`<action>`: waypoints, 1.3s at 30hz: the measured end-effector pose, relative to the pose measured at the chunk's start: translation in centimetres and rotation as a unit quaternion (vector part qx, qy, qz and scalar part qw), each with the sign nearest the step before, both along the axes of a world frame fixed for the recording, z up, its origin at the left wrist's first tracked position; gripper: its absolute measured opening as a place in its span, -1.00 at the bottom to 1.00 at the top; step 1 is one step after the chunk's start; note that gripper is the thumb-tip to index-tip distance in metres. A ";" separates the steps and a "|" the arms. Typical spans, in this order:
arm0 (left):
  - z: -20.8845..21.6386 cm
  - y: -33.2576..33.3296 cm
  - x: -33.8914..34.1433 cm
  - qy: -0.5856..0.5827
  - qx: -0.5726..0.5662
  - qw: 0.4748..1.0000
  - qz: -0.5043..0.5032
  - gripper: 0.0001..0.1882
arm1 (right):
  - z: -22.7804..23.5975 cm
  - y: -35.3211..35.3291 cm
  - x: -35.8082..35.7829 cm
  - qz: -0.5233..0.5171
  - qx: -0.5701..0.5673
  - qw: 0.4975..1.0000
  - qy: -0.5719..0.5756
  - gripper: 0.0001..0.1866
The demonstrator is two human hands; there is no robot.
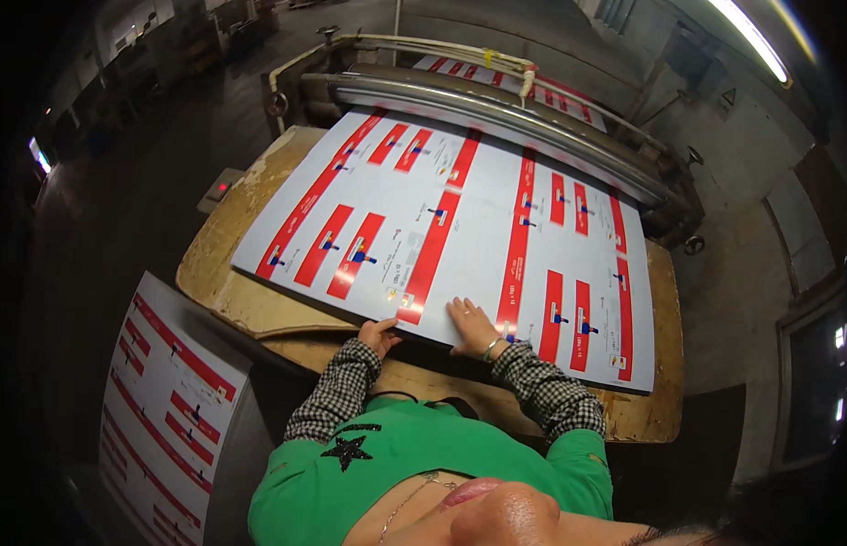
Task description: The person places large white sheets with red printed graphics onto a wooden board. They then use a squeegee tool to smooth the surface of the sheets, ensuring they adhere flatly to the board. The person repeats this process for multiple sheets, stacking them as they finish.
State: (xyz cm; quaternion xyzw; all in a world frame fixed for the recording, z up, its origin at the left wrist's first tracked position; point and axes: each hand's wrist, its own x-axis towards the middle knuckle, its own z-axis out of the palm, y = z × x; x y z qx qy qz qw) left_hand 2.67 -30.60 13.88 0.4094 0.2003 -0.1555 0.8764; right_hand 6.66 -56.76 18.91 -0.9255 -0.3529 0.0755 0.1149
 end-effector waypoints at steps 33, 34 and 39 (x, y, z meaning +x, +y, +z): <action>-6.7 1.3 -7.7 -0.037 0.054 0.998 -0.025 -0.38 | -2.3 2.1 -9.4 -0.077 0.020 0.997 0.004 -0.02; -5.9 -0.4 -5.6 -0.019 0.026 0.999 -0.008 -0.41 | -0.2 1.2 -7.4 -0.045 -0.036 0.998 0.040 0.13; -5.5 -1.2 -5.5 -0.019 -0.011 0.999 -0.024 -0.63 | 1.4 -1.4 -8.2 -0.023 0.043 0.998 0.028 -0.19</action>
